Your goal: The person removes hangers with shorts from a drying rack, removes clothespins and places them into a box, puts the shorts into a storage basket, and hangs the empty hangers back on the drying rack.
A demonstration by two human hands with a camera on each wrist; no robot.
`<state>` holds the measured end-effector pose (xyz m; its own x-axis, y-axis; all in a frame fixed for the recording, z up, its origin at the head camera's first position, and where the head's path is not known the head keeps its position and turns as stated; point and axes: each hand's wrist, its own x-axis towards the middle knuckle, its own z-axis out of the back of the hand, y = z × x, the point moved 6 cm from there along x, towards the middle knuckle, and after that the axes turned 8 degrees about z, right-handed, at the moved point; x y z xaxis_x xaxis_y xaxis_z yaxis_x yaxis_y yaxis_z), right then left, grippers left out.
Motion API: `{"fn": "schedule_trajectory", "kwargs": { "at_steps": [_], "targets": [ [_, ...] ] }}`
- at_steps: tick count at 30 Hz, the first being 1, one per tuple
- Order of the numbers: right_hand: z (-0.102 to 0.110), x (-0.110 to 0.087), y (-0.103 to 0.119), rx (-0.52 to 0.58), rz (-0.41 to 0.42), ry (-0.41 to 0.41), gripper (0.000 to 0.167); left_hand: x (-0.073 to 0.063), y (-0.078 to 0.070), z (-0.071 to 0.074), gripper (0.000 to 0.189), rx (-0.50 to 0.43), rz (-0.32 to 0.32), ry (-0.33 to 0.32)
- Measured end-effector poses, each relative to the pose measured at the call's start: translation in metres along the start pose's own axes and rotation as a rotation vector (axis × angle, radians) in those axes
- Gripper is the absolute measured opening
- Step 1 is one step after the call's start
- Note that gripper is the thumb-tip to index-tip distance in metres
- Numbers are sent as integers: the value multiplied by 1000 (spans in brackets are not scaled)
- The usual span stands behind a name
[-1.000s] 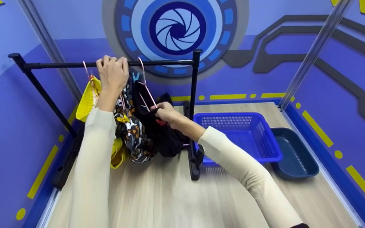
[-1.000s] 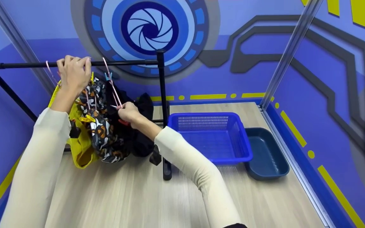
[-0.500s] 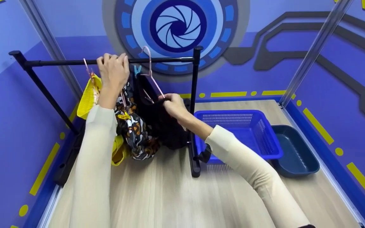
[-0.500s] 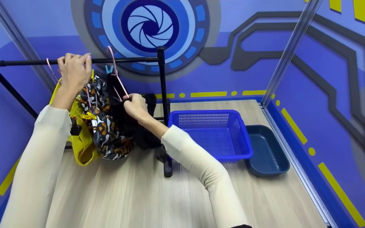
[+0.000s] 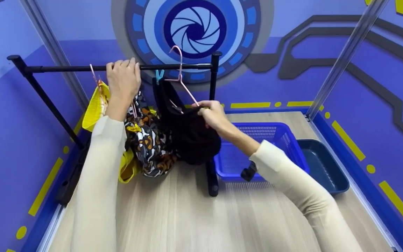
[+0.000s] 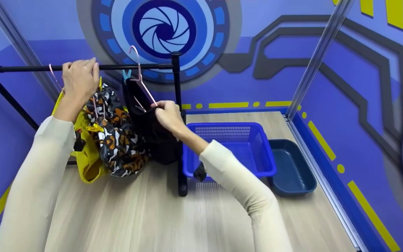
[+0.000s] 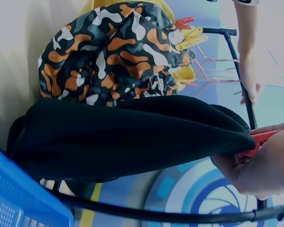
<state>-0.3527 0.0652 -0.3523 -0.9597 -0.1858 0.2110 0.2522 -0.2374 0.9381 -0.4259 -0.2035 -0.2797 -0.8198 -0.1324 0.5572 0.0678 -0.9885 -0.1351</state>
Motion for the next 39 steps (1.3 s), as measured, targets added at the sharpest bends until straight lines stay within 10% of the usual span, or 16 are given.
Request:
{"fn": "schedule_trajectory", "kwargs": {
  "at_steps": [3, 7, 9, 11, 17, 22, 27, 34, 39],
  "targets": [
    [12, -3, 1, -3, 0, 8, 41, -9, -2, 5, 43, -11, -62, -139],
    [30, -4, 3, -3, 7, 7, 40, -31, -16, 11, 19, 10, -298, -413],
    [40, -4, 4, -8, 20, 8, 38, -40, -23, 7, 12, 66, -381, -435],
    [48, -3, 5, -21, 37, 16, 37, -41, -26, -4, 11, 80, -391, -291],
    [67, 0, 10, -118, 125, 128, 33, -35, -19, -45, 54, 51, -243, 438],
    [85, 2, 15, -127, 211, 245, 32, -38, -17, -56, 46, -211, -192, 643],
    [109, 8, 19, -151, 266, 299, 30, -35, -19, -47, 17, -322, -167, 588],
    [148, 21, 16, -156, 160, 232, 40, -22, -22, -15, 18, -398, -87, 242],
    [167, 15, 6, -139, 123, 446, 57, -18, -33, 0, 18, -492, -4, 102]
  ]
}}
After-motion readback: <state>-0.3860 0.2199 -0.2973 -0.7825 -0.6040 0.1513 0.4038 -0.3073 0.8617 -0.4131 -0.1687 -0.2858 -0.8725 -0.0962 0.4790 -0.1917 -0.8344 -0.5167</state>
